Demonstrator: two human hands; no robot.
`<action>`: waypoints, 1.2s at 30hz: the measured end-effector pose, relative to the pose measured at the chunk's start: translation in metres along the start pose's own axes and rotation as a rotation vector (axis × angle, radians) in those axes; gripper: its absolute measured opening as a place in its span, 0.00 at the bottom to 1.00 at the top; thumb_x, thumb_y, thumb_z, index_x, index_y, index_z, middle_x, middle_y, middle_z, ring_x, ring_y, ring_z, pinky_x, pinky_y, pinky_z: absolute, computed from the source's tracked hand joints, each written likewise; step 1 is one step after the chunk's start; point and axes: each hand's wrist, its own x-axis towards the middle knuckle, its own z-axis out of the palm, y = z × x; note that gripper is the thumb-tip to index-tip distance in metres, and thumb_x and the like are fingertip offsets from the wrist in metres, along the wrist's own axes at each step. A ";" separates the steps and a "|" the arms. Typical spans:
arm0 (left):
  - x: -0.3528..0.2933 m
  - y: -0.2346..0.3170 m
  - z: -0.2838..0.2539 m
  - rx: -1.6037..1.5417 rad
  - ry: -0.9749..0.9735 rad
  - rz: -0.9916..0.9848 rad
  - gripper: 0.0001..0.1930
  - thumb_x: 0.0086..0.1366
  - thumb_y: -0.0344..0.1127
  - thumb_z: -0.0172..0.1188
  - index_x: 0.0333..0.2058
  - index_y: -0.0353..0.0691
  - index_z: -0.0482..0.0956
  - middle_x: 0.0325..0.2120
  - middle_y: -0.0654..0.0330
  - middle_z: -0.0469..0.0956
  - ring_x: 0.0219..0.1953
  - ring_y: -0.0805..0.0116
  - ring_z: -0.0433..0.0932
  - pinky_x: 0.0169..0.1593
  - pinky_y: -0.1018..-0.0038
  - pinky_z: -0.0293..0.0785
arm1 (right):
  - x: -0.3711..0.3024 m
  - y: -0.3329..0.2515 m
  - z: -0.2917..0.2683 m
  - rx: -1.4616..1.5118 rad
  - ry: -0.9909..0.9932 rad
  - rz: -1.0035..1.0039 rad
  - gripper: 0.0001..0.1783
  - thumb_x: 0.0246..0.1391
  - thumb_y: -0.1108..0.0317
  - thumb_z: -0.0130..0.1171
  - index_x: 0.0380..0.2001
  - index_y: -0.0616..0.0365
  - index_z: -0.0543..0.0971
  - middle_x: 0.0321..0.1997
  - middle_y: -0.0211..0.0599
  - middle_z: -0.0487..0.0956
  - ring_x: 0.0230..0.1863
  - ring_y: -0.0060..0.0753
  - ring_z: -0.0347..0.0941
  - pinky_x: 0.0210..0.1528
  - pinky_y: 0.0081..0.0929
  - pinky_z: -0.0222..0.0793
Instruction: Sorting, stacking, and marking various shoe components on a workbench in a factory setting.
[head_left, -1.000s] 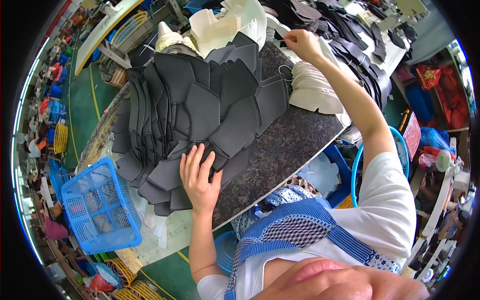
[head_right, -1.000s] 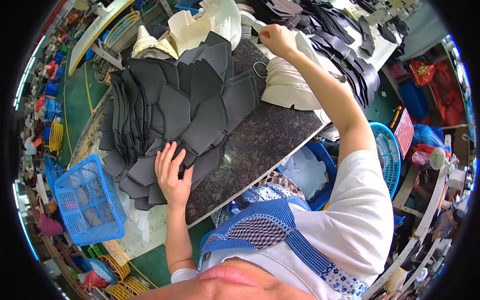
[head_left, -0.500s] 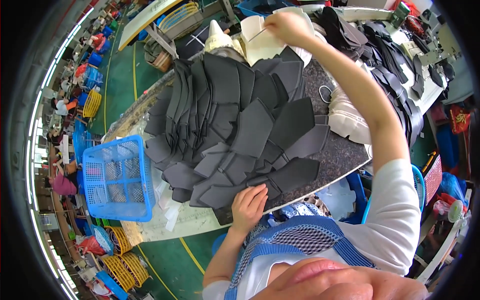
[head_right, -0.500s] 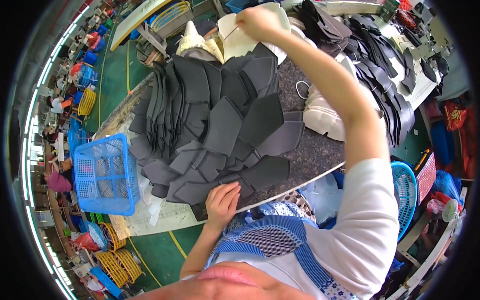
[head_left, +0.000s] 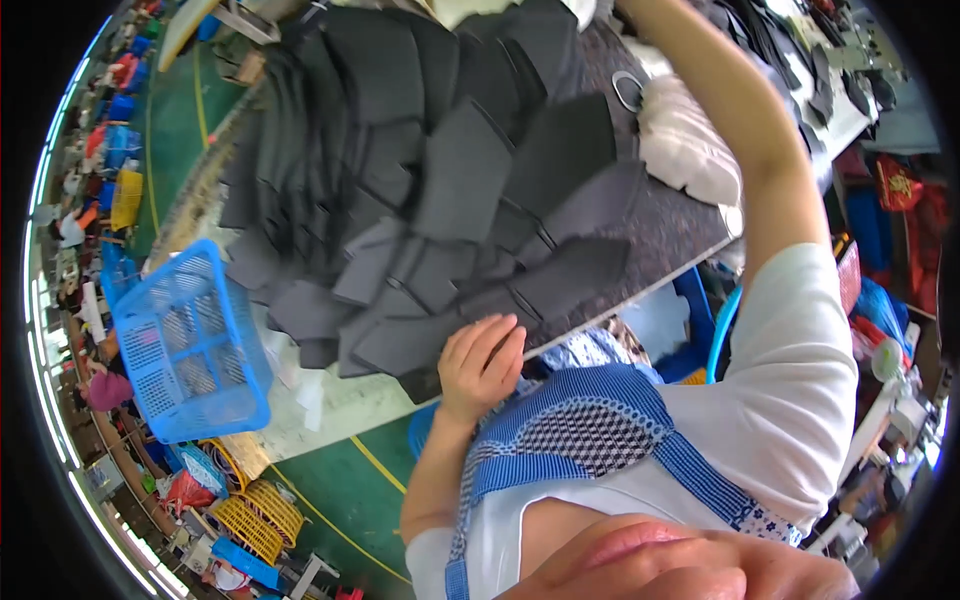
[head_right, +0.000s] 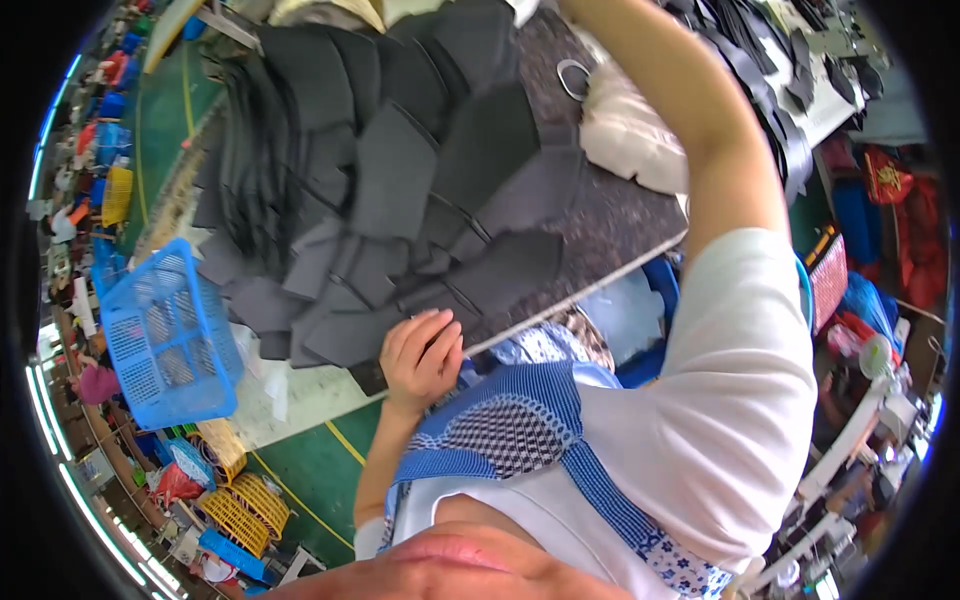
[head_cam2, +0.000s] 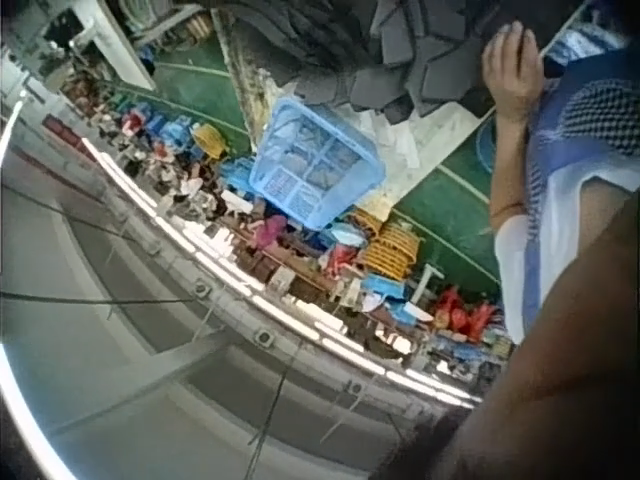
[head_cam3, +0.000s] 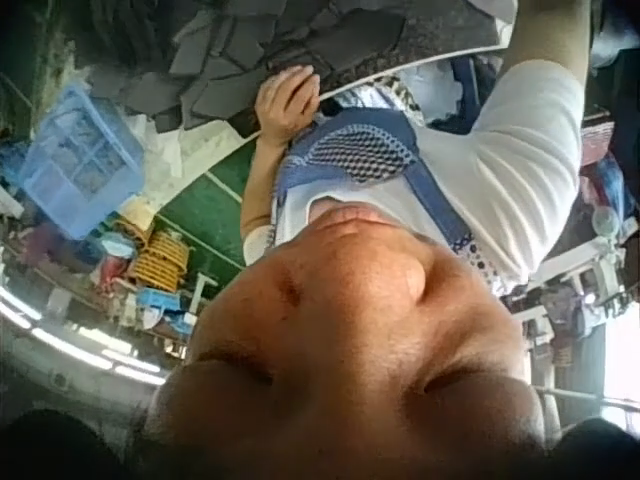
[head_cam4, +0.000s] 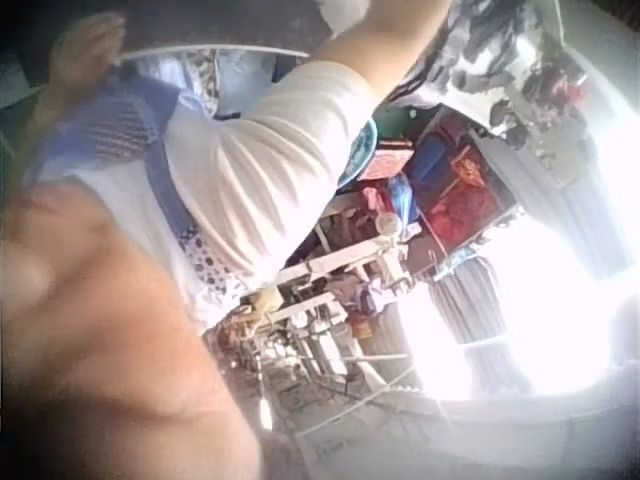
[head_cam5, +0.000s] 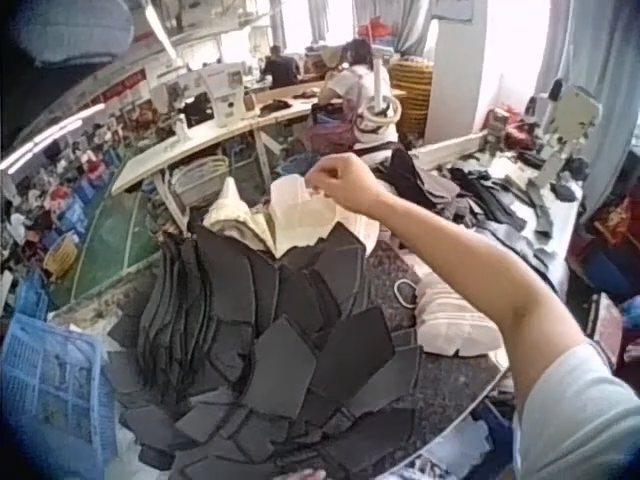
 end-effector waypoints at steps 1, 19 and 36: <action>0.007 -0.001 0.002 -0.017 -0.033 0.073 0.14 0.51 0.29 0.66 0.39 0.41 0.82 0.42 0.59 0.80 0.46 0.59 0.79 0.48 0.64 0.75 | -0.025 -0.021 -0.032 0.057 0.010 0.052 0.12 0.58 0.64 0.57 0.34 0.63 0.83 0.28 0.32 0.82 0.27 0.22 0.74 0.31 0.22 0.70; -0.005 0.015 0.002 -0.074 -0.197 0.023 0.20 0.57 0.29 0.64 0.49 0.37 0.77 0.55 0.50 0.71 0.57 0.48 0.70 0.59 0.57 0.66 | -0.338 -0.044 -0.072 -0.891 0.197 -0.184 0.28 0.42 0.59 0.69 0.49 0.50 0.77 0.47 0.30 0.74 0.52 0.36 0.69 0.54 0.35 0.66; 0.156 0.052 0.065 -0.274 -0.203 0.179 0.12 0.58 0.28 0.63 0.43 0.38 0.79 0.47 0.54 0.76 0.49 0.55 0.76 0.52 0.65 0.72 | -0.351 -0.058 -0.061 -0.728 0.227 -0.019 0.30 0.39 0.63 0.69 0.50 0.52 0.75 0.46 0.34 0.74 0.50 0.39 0.71 0.54 0.38 0.66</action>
